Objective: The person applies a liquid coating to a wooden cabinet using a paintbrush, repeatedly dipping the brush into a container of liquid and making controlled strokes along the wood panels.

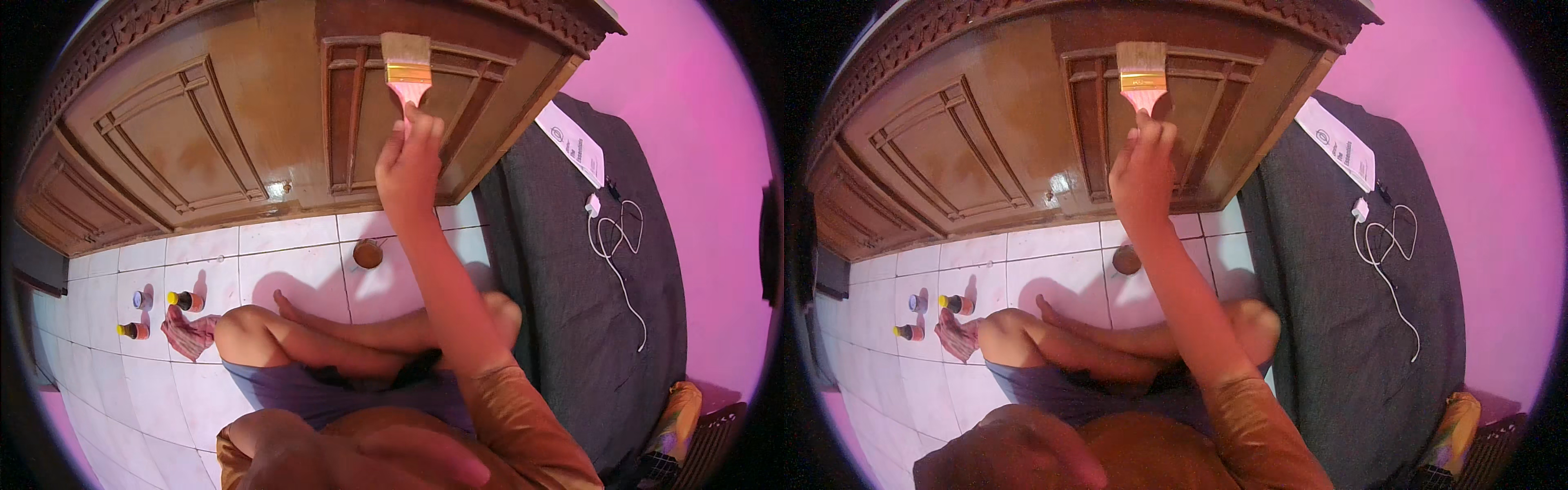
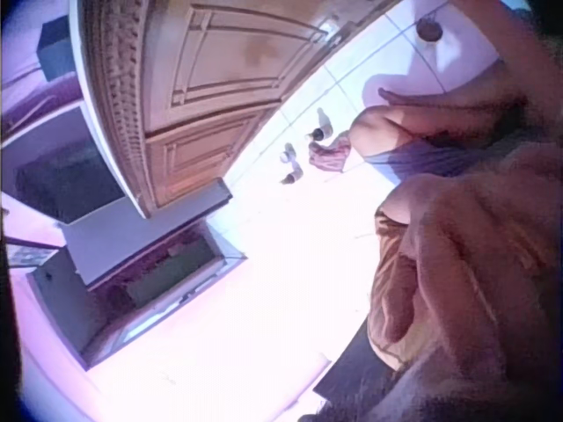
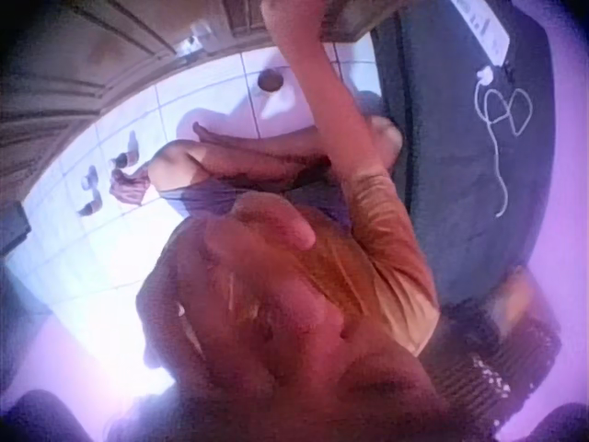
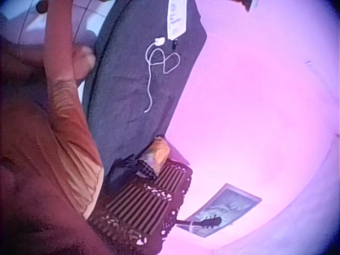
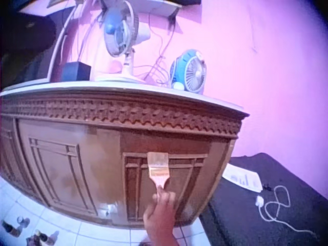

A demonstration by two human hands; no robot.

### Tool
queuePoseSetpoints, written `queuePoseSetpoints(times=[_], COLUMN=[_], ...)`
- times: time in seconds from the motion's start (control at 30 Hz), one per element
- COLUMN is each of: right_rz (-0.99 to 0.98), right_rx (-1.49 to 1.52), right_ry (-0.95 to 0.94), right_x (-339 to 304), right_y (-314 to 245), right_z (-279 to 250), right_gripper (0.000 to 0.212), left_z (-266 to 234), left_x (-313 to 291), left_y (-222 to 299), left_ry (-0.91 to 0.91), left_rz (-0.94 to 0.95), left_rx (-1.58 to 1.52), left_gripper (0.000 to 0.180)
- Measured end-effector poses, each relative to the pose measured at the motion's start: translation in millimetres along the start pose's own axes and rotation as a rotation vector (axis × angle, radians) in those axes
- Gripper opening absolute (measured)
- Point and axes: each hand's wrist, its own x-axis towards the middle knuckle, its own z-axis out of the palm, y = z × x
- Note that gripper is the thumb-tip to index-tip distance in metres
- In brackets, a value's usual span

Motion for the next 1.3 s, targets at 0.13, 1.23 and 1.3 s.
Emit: queuePoseSetpoints(times=[0.13,1.23,1.3], right_rz=[0.031,-0.046,-0.031], right_rx=[0.01,0.094,0.083], right_ry=[-0.077,0.034,0.019], right_x=[-17.7,-20.0,-9.6], right_y=[-1.0,-42.9,-45.3], right_z=[-0.9,30.7,38.2], right_gripper=[0.034,0.036,0.036], left_z=[6.2,-49.0,-48.6], left_x=[5.9,36.2,34.1], left_y=[-6.6,10.2,33.9], left_ry=[0.064,-0.343,-0.338], left_rz=[0.086,0.145,-0.107], left_rx=[0.082,-0.213,-0.21], left_gripper=[0.036,0.048,0.05])
